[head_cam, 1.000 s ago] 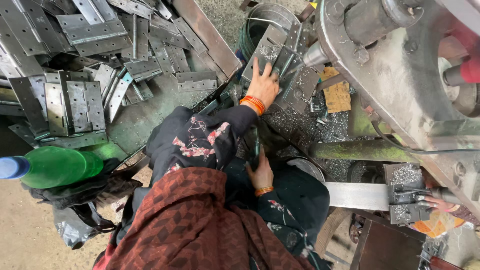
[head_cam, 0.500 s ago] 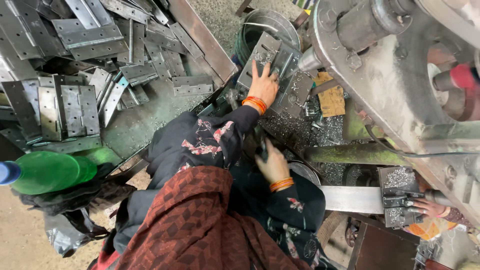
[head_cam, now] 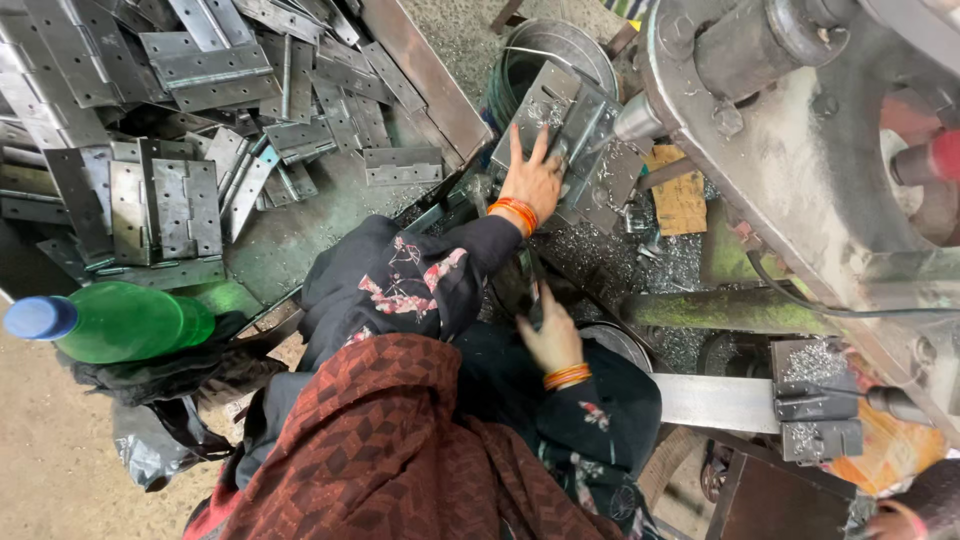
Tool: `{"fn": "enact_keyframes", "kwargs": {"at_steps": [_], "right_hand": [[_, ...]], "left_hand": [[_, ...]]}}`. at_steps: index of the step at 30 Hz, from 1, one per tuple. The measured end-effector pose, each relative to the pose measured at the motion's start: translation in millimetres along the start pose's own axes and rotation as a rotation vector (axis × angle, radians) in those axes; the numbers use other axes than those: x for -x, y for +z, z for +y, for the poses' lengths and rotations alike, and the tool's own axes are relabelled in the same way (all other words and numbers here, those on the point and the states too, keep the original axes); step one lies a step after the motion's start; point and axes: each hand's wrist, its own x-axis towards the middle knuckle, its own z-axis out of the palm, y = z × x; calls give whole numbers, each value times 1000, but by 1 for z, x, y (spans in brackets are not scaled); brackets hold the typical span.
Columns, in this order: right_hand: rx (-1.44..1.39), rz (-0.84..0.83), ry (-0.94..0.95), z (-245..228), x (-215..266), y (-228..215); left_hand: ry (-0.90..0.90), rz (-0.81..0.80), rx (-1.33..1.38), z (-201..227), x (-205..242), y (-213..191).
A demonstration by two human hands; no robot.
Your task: The person repeatedly picks up metal hinge pieces from a pile, places them into a manual punching machine, and operates the lever to punch holes. The finished pieces are dropped into a collection area below.
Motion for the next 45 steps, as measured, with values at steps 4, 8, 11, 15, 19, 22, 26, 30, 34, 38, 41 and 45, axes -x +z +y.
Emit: {"fn": "enact_keyframes", "kwargs": {"at_steps": [4,8,11,15,19,22,26,30,34,38,41,45], "right_hand": [[75,-20,32,0,-14,-22],[80,-32,92,2,2,23],[-39,193,-1,6,24,71],[-87,93,31,16,27,84],[-7,-36,68,11,13,51],[31,-61,54,1,4,12],[63,-103,36,-17,-10,-30],[82,-127,100,-35,-12,-42],[77,-102,86,-38,-6,-40],[66,-68,42,-29,-8,-34],[63,-65,45,-24,-7,-31],[55,-82,-6,-23,-9,-37]], "left_hand": [[-75,75,27,-2,-22,0],[-68,55,31,-2,-30,5],[-71,73,58,-2,-31,8],[-51,85,39,-7,-31,10],[-63,105,27,-8,-35,7],[-37,78,-13,-7,-24,-2],[38,65,-81,-5,5,-31],[130,-183,-44,0,52,-52],[161,87,-54,3,83,-44],[139,393,-148,0,78,-26],[192,394,-130,-5,74,-21],[227,502,6,-7,76,-36]]}}
